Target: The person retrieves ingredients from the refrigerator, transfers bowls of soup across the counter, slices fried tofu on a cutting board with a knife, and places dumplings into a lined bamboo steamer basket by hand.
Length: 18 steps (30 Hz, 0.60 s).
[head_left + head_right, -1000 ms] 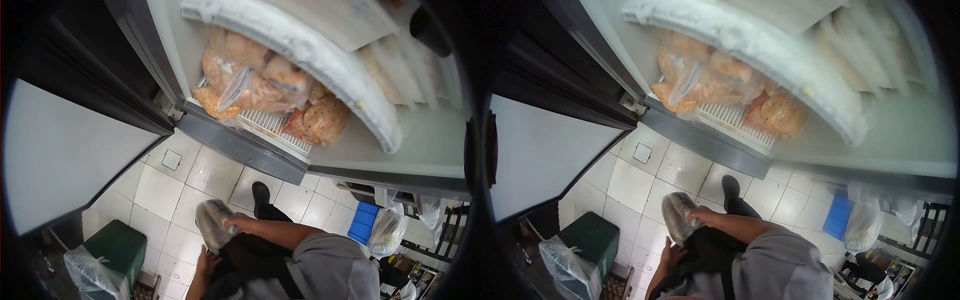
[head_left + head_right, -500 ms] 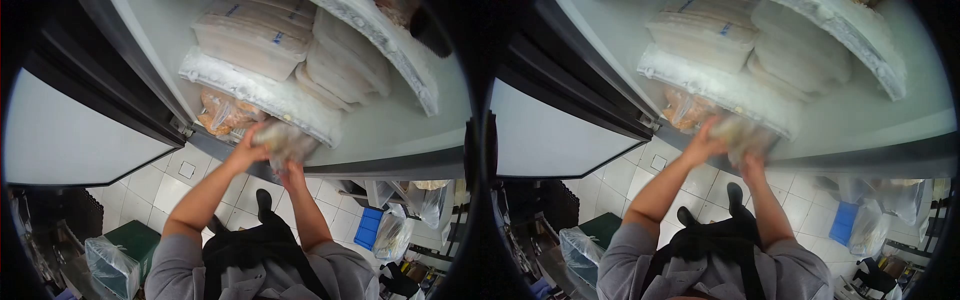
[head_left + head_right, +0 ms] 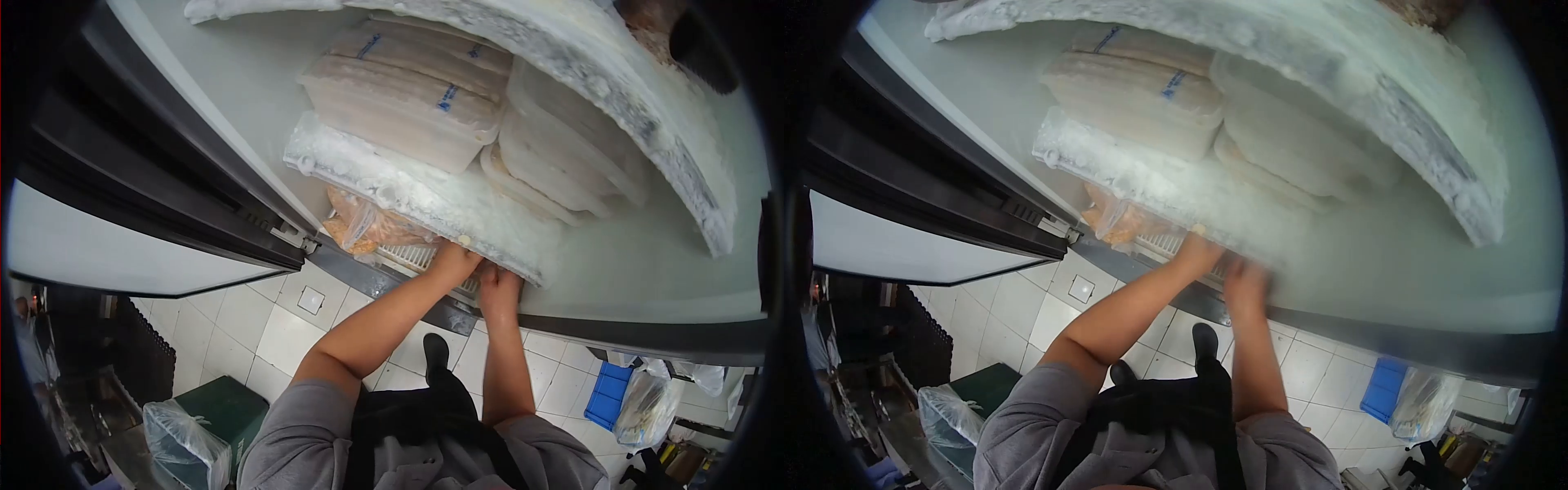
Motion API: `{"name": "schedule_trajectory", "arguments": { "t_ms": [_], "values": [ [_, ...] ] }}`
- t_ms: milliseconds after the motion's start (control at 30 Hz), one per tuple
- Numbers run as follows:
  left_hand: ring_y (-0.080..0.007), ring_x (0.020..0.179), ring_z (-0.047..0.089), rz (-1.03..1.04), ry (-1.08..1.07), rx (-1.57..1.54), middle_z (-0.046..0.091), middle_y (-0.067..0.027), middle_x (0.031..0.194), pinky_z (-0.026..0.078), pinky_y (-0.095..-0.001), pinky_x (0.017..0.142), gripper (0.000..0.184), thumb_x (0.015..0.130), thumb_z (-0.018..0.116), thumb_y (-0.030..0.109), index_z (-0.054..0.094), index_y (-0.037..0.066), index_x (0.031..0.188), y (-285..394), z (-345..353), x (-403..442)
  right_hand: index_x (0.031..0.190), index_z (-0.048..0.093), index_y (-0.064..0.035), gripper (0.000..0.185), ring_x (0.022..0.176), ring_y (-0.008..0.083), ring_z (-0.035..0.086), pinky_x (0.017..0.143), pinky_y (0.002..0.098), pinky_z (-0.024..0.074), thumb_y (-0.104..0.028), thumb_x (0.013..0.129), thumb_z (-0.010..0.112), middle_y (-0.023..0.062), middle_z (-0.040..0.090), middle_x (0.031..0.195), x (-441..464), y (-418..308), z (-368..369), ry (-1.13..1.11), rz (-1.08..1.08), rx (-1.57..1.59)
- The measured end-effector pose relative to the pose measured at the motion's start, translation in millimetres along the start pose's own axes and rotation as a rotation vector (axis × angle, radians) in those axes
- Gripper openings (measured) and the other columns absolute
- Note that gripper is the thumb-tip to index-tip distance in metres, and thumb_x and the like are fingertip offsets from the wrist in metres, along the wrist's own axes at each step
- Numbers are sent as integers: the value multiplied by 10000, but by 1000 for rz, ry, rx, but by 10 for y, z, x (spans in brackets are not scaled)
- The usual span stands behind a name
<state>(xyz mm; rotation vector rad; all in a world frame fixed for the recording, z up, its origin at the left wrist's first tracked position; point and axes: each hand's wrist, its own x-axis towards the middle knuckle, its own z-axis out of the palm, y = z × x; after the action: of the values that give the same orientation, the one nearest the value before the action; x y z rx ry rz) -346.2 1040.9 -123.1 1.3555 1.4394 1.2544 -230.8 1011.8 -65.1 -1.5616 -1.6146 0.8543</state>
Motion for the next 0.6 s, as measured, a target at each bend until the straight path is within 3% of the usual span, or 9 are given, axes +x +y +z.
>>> {"name": "schedule_trajectory", "arguments": {
  "t_ms": [67, 100, 133, 167, 200, 267, 300, 333, 600],
  "values": [
    [-370, 1096, 524, 159, -149, 383, 571, -187, 1164, 416, -415, 915, 448, 868, 501, 370, 532, 61, 1191, -169, -7, 273, 1255, 392, 85, 498, 1168, 405, 428, 1031, 453, 288, 11, 776, 511, 274, 451, 1246, -70, -392, -144, -232, 42, -261],
    [-370, 1096, 524, 158, -139, 375, 571, -187, 1164, 416, -415, 915, 448, 868, 501, 370, 532, 61, 1191, -77, -46, 283, 1244, 407, 83, 489, 1175, 432, 405, 1033, 483, 268, 1, 776, 522, 281, 448, 1243, -188, -382, -83, -123, -166, -371],
    [-358, 1143, 493, 30, -219, 316, 534, -184, 1225, 394, -406, 947, 488, 873, 465, 399, 503, 68, 1231, 70, -84, 278, 1233, 421, 82, 480, 1182, 458, 382, 1035, 513, 248, -9, 775, 534, 289, 444, 1241, -252, -355, -22, -15, -377, -480],
    [-346, 1191, 462, -95, -298, 252, 496, -181, 1286, 372, -397, 979, 529, 879, 429, 428, 475, 76, 1272, 178, -117, 276, 1228, 433, 69, 473, 1193, 475, 361, 1031, 554, 219, -42, 788, 563, 289, 459, 1221, -215, -301, 61, 7, -357, -435],
    [-346, 1191, 462, -94, -284, 240, 496, -181, 1286, 372, -397, 979, 529, 879, 429, 428, 475, 76, 1272, 98, -22, 286, 1228, 433, 69, 473, 1193, 475, 361, 1031, 554, 219, -42, 788, 563, 289, 459, 1221, -128, -161, 136, 0, -371, -446],
    [-343, 1181, 466, -32, -173, 239, 502, -182, 1275, 374, -399, 976, 513, 878, 437, 412, 484, 71, 1258, 35, 94, 280, 1244, 428, 51, 494, 1205, 454, 377, 1021, 527, 272, -117, 809, 590, 278, 444, 1262, 131, 135, 304, 164, -383, -267],
    [-342, 1177, 469, -8, -123, 233, 505, -182, 1270, 375, -399, 974, 504, 877, 442, 404, 489, 68, 1251, 41, 138, 309, 1233, 464, 33, 500, 1197, 377, 432, 994, 459, 345, -230, 831, 601, 238, 458, 1291, 249, 156, 414, 203, -340, -112],
    [-341, 1172, 471, 7, -83, 232, 508, -183, 1265, 376, -400, 972, 496, 876, 446, 396, 493, 66, 1244, 66, 149, 352, 1231, 467, 31, 498, 1195, 370, 436, 992, 454, 348, -235, 832, 600, 233, 461, 1291, 342, 163, 517, 232, -308, -59],
    [-330, 1135, 489, 47, 28, 219, 531, -185, 1224, 383, -406, 958, 430, 871, 481, 332, 531, 46, 1187, 154, -4, 734, 1218, 494, 18, 485, 1177, 319, 466, 972, 414, 376, -270, 840, 590, 193, 485, 1290, 807, 360, 716, 193, -120, -228]
  ]
}}
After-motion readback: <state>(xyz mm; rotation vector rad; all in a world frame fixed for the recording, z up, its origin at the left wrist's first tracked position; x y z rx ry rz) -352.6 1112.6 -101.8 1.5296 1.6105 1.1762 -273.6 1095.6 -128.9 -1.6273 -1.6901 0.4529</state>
